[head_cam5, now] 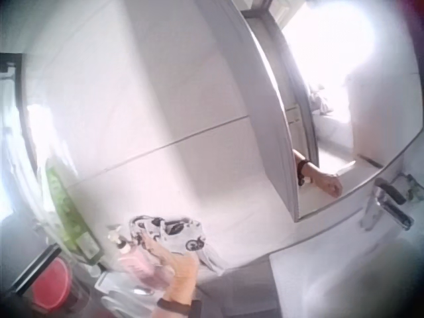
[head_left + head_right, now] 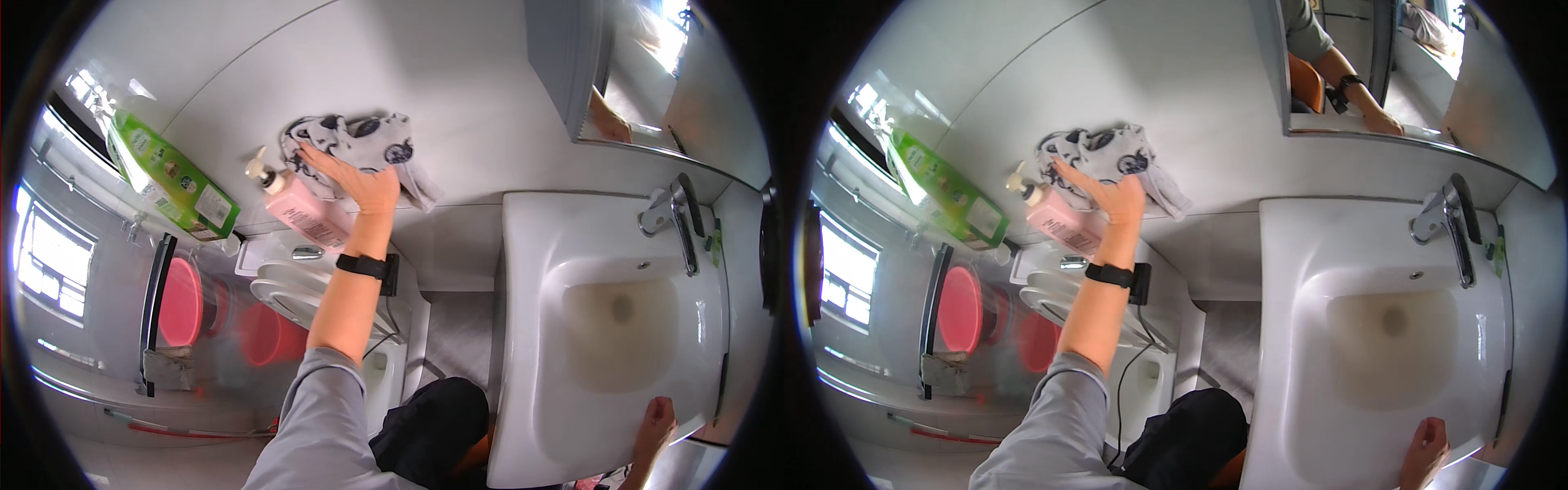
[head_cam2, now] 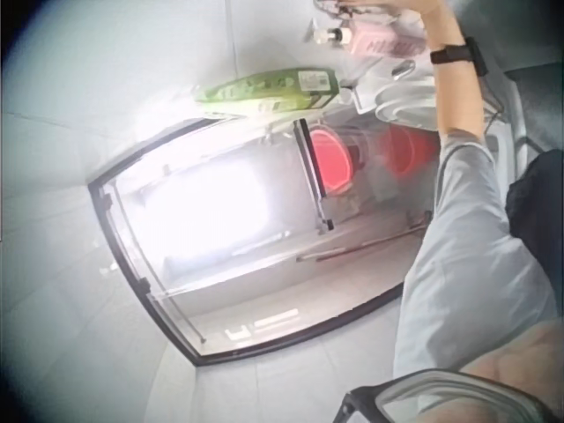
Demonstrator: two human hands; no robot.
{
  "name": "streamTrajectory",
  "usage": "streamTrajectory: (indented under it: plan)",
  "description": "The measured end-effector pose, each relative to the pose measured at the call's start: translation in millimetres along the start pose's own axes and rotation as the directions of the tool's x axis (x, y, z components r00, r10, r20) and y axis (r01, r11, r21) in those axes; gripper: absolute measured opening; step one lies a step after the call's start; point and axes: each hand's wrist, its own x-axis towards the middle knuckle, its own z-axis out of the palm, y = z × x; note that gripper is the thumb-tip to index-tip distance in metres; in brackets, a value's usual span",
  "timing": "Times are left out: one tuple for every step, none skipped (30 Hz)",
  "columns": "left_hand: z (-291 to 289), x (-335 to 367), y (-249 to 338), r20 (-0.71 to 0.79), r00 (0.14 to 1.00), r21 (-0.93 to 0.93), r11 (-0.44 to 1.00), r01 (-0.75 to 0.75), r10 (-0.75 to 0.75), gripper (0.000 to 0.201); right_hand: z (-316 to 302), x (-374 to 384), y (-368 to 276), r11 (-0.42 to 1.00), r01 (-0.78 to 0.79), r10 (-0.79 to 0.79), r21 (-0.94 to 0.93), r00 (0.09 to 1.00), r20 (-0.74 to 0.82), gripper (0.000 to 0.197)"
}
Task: The person coils a hairdryer cord and hangs the hairdryer, then wipes the shower door and wall tiles with a cloth. They rinse the cloth in the sink, wring it out, and wipe the sink basin and surrounding counter area.
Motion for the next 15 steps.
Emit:
streamTrajectory:
  plan:
    - [-5,-7,4,0.054,0.999,-0.057,0.998,0.007,-0.004,0.113,1,2,4,1.0,0.02,-0.02,0.0,1.0,-0.018,0.012]
    - [-9,-11,7,0.109,0.994,-0.114,0.993,0.018,-0.006,0.11,3,4,4,1.0,0.022,-0.022,0.002,1.0,-0.019,0.012]
    - [-12,-17,5,0.129,0.992,-0.111,0.994,0.019,-0.004,0.096,4,3,5,0.999,0.034,-0.034,0.018,0.999,-0.012,0.012]
    - [-16,-26,4,0.131,0.991,-0.109,0.994,0.022,-0.007,0.096,3,3,5,0.998,0.045,-0.045,0.033,0.999,-0.006,0.012]
    - [-23,-38,5,0.227,0.974,-0.153,0.987,0.05,-0.014,0.092,1,2,4,0.999,0.045,-0.045,0.029,0.999,-0.003,0.012]
    - [-31,-46,9,0.318,0.948,-0.194,0.978,0.076,-0.01,0.091,0,2,1,0.999,0.037,-0.037,0.025,0.999,0.006,0.012]
    - [-35,-59,6,0.319,0.948,-0.224,0.971,0.082,-0.007,0.08,0,2,-2,0.999,0.031,-0.031,0.019,0.999,0.018,0.012]
    - [-39,-71,1,0.318,0.948,-0.221,0.972,0.082,-0.008,0.08,1,2,-4,0.999,0.034,-0.035,0.021,0.999,0.019,0.012]
    - [-43,-82,-2,0.37,0.926,-0.223,0.961,0.163,-0.071,0.076,2,1,-6,0.999,0.022,-0.022,0.024,1.0,0.018,0.013]
    - [-48,-90,-1,0.42,0.898,-0.222,0.944,0.244,-0.133,0.072,2,2,-7,1.0,0.009,-0.009,0.026,1.0,0.014,0.014]
    - [-54,-97,0,0.364,0.912,-0.157,0.953,0.259,-0.188,0.06,2,2,-6,1.0,0.012,-0.012,0.027,1.0,0.016,0.014]
    - [-64,-100,1,0.364,0.912,-0.157,0.953,0.259,-0.188,0.06,2,3,-3,1.0,-0.013,0.012,0.024,0.999,0.037,0.012]
    - [-74,-102,3,0.517,0.814,-0.195,0.889,0.414,-0.266,0.055,2,3,0,0.999,-0.039,0.038,0.02,0.998,0.057,0.012]
    - [-85,-103,7,0.659,0.684,-0.202,0.803,0.561,-0.312,0.049,4,4,6,0.999,-0.039,0.038,0.019,0.998,0.055,0.012]
    - [-96,-100,22,0.709,0.631,-0.204,0.766,0.61,-0.314,0.045,7,4,12,0.995,0.01,-0.01,0.1,1.0,0.0,0.016]
